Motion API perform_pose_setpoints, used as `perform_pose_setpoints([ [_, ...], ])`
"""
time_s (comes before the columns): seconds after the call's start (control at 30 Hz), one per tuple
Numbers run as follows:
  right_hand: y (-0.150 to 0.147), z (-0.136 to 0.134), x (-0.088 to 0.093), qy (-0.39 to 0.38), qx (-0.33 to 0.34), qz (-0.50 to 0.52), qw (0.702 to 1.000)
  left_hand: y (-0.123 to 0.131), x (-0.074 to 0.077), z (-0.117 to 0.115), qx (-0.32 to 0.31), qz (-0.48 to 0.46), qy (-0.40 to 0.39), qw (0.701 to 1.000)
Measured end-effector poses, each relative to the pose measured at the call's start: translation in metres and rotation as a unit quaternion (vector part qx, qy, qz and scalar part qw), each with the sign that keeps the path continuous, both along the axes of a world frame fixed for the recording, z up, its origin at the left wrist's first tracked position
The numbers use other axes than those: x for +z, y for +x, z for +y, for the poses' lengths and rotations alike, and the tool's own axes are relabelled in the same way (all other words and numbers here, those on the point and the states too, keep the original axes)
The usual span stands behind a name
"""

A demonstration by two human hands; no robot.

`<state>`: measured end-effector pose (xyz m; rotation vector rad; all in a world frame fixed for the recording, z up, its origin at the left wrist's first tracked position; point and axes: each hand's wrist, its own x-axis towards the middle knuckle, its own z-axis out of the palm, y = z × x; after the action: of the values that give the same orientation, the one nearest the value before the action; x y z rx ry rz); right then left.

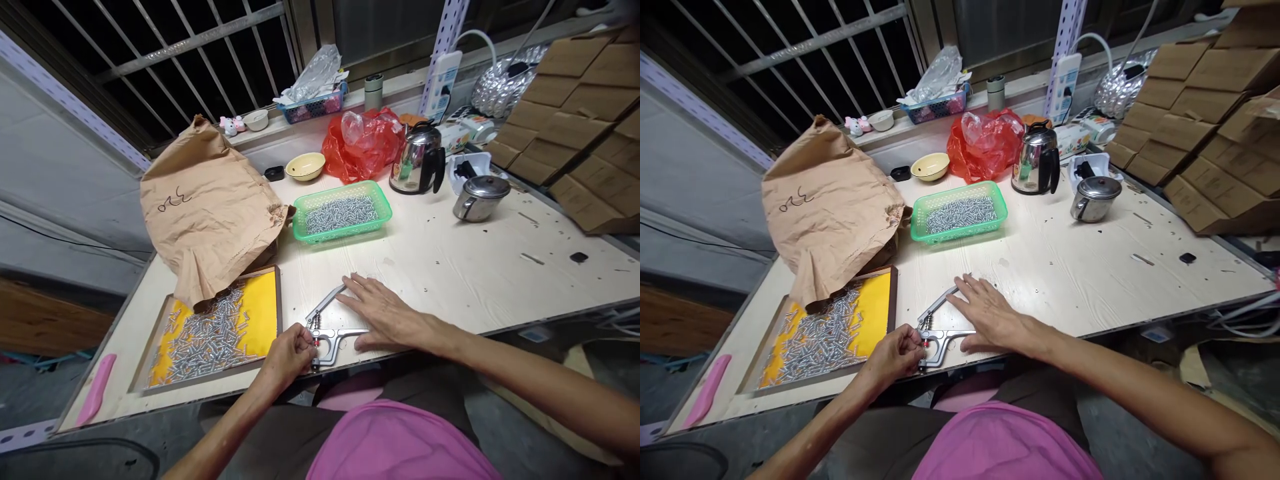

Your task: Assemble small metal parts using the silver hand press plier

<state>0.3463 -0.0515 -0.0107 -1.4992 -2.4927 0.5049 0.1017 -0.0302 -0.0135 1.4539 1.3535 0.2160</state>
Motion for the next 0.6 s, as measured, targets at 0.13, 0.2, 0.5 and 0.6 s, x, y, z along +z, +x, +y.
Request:
perform_pose_setpoints([
  [0.13,-0.001,0.029,-0.001,-0.030,0.060,-0.054,0.996,0.002,0.001,0.000,-0.018,0.028,-0.003,0.999],
  [0.2,-0.003,0.035,-0.001,-0.030,0.077,-0.059,0.995,0.002,0.002,0.000,-0.019,0.032,0.000,0.999],
  [0.5,0.000,0.024,-0.001,0.010,0.069,0.001,0.998,0.004,0.001,-0.002,-0.006,0.034,-0.001,0.999],
  [0.6,-0.001,0.021,-0.001,0.021,0.064,0.014,0.998,0.003,-0.001,-0.004,0.001,0.033,-0.001,0.999],
])
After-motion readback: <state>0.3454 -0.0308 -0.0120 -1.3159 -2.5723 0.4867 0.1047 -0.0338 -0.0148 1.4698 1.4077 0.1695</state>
